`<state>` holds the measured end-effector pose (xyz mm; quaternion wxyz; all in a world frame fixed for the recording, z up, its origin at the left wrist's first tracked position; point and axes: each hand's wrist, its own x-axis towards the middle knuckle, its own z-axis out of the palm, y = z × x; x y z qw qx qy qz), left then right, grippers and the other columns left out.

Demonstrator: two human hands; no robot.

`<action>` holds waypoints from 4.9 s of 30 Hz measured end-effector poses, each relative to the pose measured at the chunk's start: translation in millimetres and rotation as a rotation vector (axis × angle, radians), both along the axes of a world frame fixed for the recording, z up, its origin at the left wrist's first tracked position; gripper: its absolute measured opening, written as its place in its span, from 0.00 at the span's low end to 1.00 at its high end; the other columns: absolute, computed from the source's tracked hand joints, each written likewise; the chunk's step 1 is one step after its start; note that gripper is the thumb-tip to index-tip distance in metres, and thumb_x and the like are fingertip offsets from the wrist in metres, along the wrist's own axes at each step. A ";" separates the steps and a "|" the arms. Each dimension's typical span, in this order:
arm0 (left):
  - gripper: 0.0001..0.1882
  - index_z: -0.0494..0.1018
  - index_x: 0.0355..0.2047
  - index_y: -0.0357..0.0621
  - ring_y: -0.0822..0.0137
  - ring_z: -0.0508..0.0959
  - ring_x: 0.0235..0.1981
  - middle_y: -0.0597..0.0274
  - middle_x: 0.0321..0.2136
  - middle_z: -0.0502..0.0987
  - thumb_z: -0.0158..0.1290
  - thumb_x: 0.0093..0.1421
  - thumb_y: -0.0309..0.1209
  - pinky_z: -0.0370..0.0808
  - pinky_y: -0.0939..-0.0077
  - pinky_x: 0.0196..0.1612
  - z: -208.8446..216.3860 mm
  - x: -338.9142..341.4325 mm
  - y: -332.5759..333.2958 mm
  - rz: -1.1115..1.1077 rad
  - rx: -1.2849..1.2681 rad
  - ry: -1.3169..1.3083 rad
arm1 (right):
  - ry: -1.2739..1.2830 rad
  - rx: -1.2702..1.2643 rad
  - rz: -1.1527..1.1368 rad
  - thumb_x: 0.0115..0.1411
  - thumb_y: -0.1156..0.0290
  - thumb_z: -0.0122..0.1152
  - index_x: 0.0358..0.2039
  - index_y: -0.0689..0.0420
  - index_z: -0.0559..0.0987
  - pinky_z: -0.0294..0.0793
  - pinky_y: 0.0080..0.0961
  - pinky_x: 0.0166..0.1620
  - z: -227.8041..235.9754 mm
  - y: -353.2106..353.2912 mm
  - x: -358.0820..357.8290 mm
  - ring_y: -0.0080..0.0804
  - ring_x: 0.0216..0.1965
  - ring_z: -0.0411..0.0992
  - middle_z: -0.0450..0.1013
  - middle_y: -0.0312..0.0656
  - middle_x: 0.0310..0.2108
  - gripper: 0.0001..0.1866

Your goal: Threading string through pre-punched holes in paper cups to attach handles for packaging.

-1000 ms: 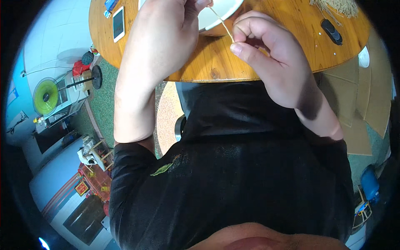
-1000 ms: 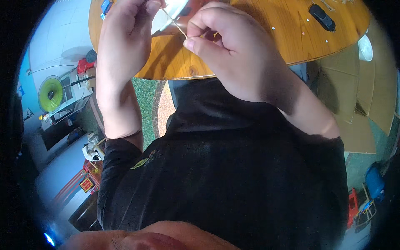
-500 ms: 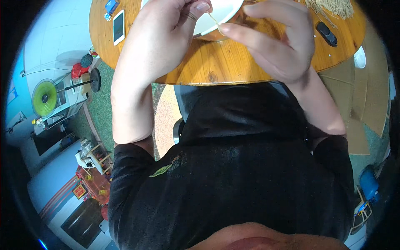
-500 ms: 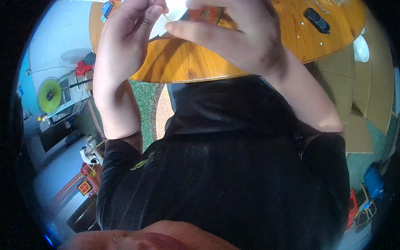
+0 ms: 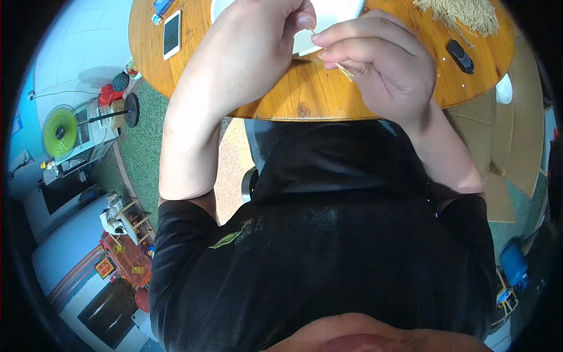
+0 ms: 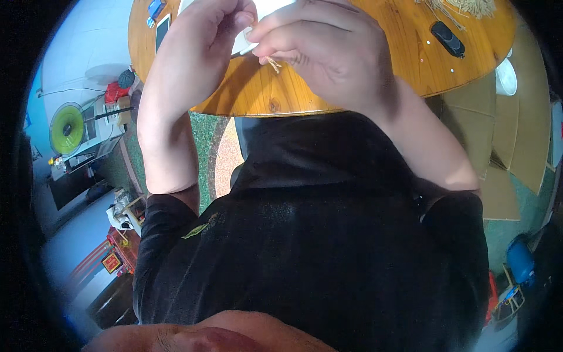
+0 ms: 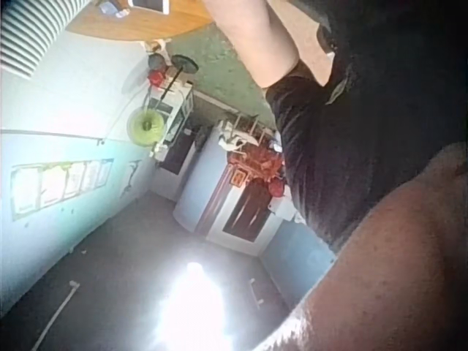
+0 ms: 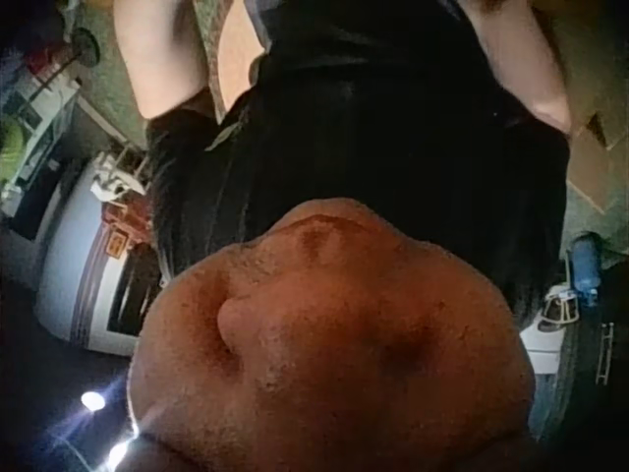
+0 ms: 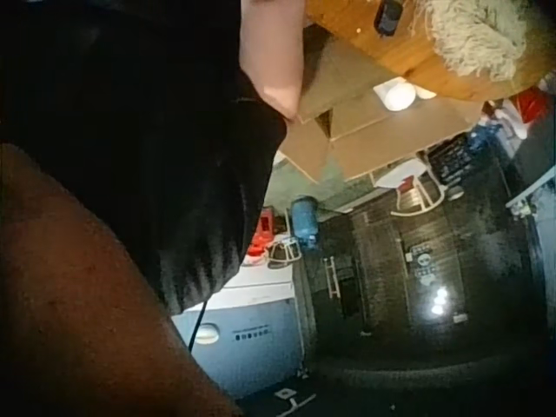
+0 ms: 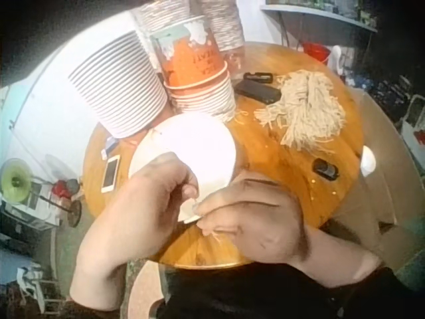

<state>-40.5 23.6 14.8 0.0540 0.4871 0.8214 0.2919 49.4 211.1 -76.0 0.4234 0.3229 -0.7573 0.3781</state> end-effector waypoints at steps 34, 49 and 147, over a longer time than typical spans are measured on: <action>0.14 0.79 0.43 0.38 0.64 0.85 0.39 0.58 0.36 0.82 0.56 0.59 0.12 0.82 0.71 0.43 -2.3 -3.9 27.2 -0.323 0.625 0.121 | -1.227 -0.498 0.287 0.72 0.75 0.62 0.43 0.68 0.84 0.81 0.20 0.41 91.3 9.3 28.3 0.24 0.34 0.80 0.82 0.41 0.35 0.09; 0.13 0.76 0.46 0.37 0.71 0.81 0.43 0.62 0.40 0.81 0.62 0.62 0.17 0.78 0.75 0.52 -18.9 12.6 3.6 -0.286 0.393 -0.447 | -1.043 -0.672 0.264 0.68 0.76 0.66 0.50 0.60 0.84 0.82 0.21 0.41 23.3 41.3 52.3 0.25 0.38 0.82 0.85 0.43 0.40 0.10; 0.29 0.56 0.25 0.48 0.61 0.86 0.34 0.45 0.37 0.84 0.71 0.56 0.16 0.79 0.72 0.32 -21.0 48.0 -55.2 -0.024 0.942 -0.170 | -0.647 -1.124 0.176 0.49 0.53 0.87 0.78 0.50 0.51 0.58 0.48 0.75 1.0 -1.3 77.8 0.48 0.76 0.56 0.51 0.53 0.77 0.65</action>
